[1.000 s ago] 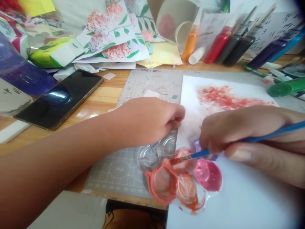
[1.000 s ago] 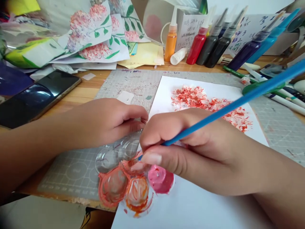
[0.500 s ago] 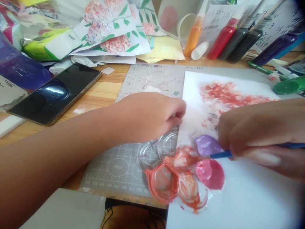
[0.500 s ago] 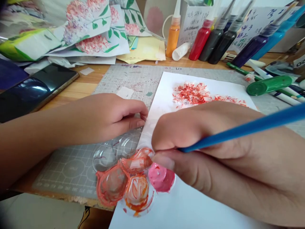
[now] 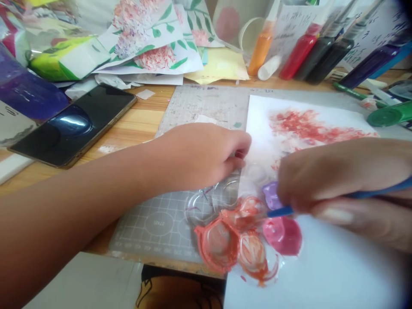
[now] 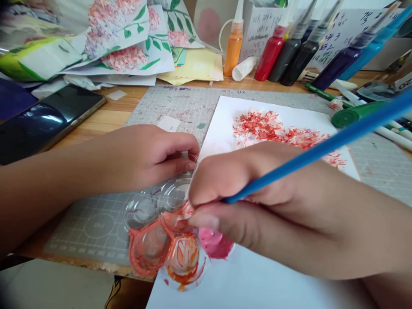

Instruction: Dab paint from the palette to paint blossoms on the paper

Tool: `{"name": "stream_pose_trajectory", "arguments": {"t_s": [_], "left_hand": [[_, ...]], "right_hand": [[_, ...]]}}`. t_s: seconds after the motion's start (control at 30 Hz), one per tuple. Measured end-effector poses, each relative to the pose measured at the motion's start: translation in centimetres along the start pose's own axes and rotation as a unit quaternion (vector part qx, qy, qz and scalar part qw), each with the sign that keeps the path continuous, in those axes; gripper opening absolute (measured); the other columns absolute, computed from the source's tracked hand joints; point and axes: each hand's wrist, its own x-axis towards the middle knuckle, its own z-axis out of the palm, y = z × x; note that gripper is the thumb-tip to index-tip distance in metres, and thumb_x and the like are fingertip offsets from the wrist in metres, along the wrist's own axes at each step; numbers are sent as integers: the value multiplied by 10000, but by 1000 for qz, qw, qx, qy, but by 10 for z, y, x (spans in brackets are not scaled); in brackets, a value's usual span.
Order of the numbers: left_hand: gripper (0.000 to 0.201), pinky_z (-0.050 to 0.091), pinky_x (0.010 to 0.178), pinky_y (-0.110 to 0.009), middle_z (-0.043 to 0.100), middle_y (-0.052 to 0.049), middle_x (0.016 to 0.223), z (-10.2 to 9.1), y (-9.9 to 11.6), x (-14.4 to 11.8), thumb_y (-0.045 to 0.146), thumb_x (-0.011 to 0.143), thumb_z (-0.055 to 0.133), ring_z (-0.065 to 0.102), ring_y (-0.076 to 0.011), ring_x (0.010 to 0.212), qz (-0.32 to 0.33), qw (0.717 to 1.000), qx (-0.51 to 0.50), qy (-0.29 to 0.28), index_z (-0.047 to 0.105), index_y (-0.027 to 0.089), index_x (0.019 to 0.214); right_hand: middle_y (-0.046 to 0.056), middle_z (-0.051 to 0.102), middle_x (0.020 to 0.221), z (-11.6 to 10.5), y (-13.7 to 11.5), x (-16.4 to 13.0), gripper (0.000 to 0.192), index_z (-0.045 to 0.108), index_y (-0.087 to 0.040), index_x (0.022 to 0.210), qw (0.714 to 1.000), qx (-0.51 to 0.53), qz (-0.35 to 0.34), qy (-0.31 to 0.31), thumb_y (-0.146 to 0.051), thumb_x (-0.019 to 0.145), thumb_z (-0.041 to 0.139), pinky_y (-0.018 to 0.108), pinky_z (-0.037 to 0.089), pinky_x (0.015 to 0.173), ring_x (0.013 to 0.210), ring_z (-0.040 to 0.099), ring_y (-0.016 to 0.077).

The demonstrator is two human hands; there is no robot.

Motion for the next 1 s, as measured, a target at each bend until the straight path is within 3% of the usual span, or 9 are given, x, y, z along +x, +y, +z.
{"name": "stream_pose_trajectory", "arguments": {"t_s": [0.07,0.2,0.37,0.57,0.83,1.0], "left_hand": [[255,337,616,-288,703,-4,835,1,0,0,389,879,443,560,-177,684,7,1000,-2,1,650,276,975],[277,332,614,-282,711,-2,846,1,-1,0,417,874,456,573,-179,694,0,1000,2,13,662,298,1017],[267,330,598,-278,715,4,848,1,-1,-1,395,866,464,577,-177,689,-3,1000,5,1,666,298,1011],[285,304,577,-271,702,1,818,3,-1,0,415,883,442,560,-164,658,1,1000,11,17,667,301,1015],[286,293,554,-266,691,-1,821,3,0,0,397,884,428,543,-154,635,4,1000,17,14,662,295,1013],[291,299,555,-275,691,-8,791,1,0,-1,407,898,423,557,-161,637,8,1000,16,13,659,281,1013]], "right_hand": [[-14,670,889,-2,4,-1,259,642,-196,867,1000,-3,-20,-2,-394,963,506,74,538,675,876,661,40],[14,656,854,-4,9,0,129,570,-139,903,997,-19,-67,-40,-194,976,479,69,505,615,843,652,22],[21,673,888,2,6,6,204,592,-129,861,990,-37,-135,-15,-192,987,445,87,527,659,868,657,34],[12,636,796,-6,10,3,182,541,-137,857,997,-8,-69,-31,-205,992,441,84,495,591,764,634,11],[6,624,822,-6,8,3,158,555,-139,835,992,-35,-123,8,-162,964,467,53,500,635,770,618,6],[4,621,801,-9,8,1,125,537,-142,864,998,-9,-57,-20,-158,968,471,69,479,582,766,617,5]]}}
